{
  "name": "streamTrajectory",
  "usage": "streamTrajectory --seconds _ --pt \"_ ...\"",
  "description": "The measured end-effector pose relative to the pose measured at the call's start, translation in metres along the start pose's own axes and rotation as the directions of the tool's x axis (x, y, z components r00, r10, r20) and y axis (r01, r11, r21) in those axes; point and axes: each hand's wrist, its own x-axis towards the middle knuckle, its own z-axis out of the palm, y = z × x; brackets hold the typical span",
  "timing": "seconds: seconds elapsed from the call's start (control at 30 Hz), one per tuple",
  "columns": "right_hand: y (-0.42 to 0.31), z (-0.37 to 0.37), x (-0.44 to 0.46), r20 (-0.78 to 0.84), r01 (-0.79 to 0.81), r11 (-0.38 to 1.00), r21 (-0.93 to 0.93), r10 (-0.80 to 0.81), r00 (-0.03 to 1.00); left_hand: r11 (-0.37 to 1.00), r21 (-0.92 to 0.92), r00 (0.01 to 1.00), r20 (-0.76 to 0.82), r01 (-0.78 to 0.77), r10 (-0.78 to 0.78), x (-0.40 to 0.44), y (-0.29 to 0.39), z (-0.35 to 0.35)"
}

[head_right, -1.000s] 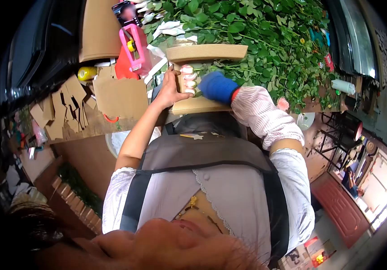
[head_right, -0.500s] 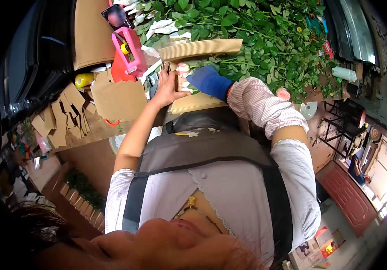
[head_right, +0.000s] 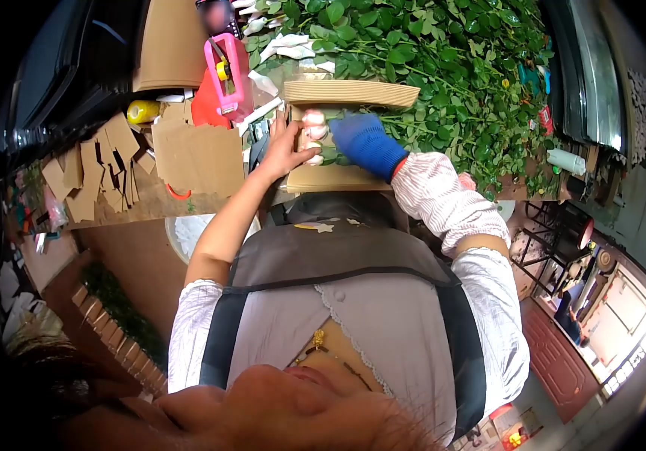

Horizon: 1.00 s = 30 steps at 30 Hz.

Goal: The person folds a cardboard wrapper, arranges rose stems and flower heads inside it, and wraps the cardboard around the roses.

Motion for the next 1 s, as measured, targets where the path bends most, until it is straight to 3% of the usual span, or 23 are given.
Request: streamTrajectory --seconds 0.1,0.13,0.2,0.23,0.27,0.47,0.57,0.67,0.77,0.8,0.9,1.0 --pt "-0.001 0.017 0.019 -0.011 0.045 0.999 -0.024 -0.045 0.999 1.000 0.028 1.000 0.010 -0.005 0.005 0.004 0.005 -0.003" --pt "-0.002 0.017 0.025 0.087 -0.036 0.999 0.000 0.036 0.996 0.999 0.050 1.000 0.019 0.003 -0.004 0.004 0.008 -0.004" --pt "-0.008 0.022 0.026 -0.006 -0.044 0.997 0.062 0.045 0.999 0.994 0.100 0.999 -0.003 -0.037 0.037 0.003 0.005 -0.004" --pt "-0.012 0.028 0.027 -0.049 -0.046 0.994 0.099 0.051 0.998 0.996 0.090 1.000 0.008 -0.017 0.016 0.002 0.003 -0.004" --pt "-0.018 0.030 0.032 0.099 -0.083 0.996 -0.027 0.085 0.991 0.997 0.081 1.000 0.023 0.001 -0.003 0.001 0.004 -0.005" --pt "-0.008 0.041 0.031 -0.006 0.077 0.997 -0.011 -0.077 0.997 0.999 -0.019 0.997 -0.052 0.050 -0.051 0.002 0.001 0.004" --pt "-0.006 0.022 0.011 0.066 0.003 1.000 -0.001 -0.003 0.998 0.992 -0.095 0.988 -0.120 0.081 -0.092 0.003 0.001 0.011" --pt "-0.012 0.003 -0.002 -0.045 -0.109 0.992 -0.059 0.107 0.993 0.986 -0.139 0.981 -0.155 0.092 -0.114 0.000 0.004 0.011" --pt "0.006 0.016 0.019 -0.221 -0.066 0.998 0.003 0.065 0.973 0.983 -0.146 0.979 -0.155 0.112 -0.135 0.001 0.007 0.011" --pt "0.006 0.008 0.027 -0.035 -0.155 0.987 0.045 0.157 0.987 0.984 -0.140 0.979 -0.154 0.113 -0.135 0.003 0.007 0.011" --pt "0.004 -0.003 0.021 -0.057 -0.167 0.981 0.101 0.173 0.983 0.986 -0.128 0.980 -0.153 0.109 -0.129 -0.001 0.004 0.013" --pt "0.006 0.025 0.004 -0.249 -0.139 0.978 0.154 0.175 0.952 0.988 -0.127 0.980 -0.167 0.083 -0.104 0.004 0.003 0.013"
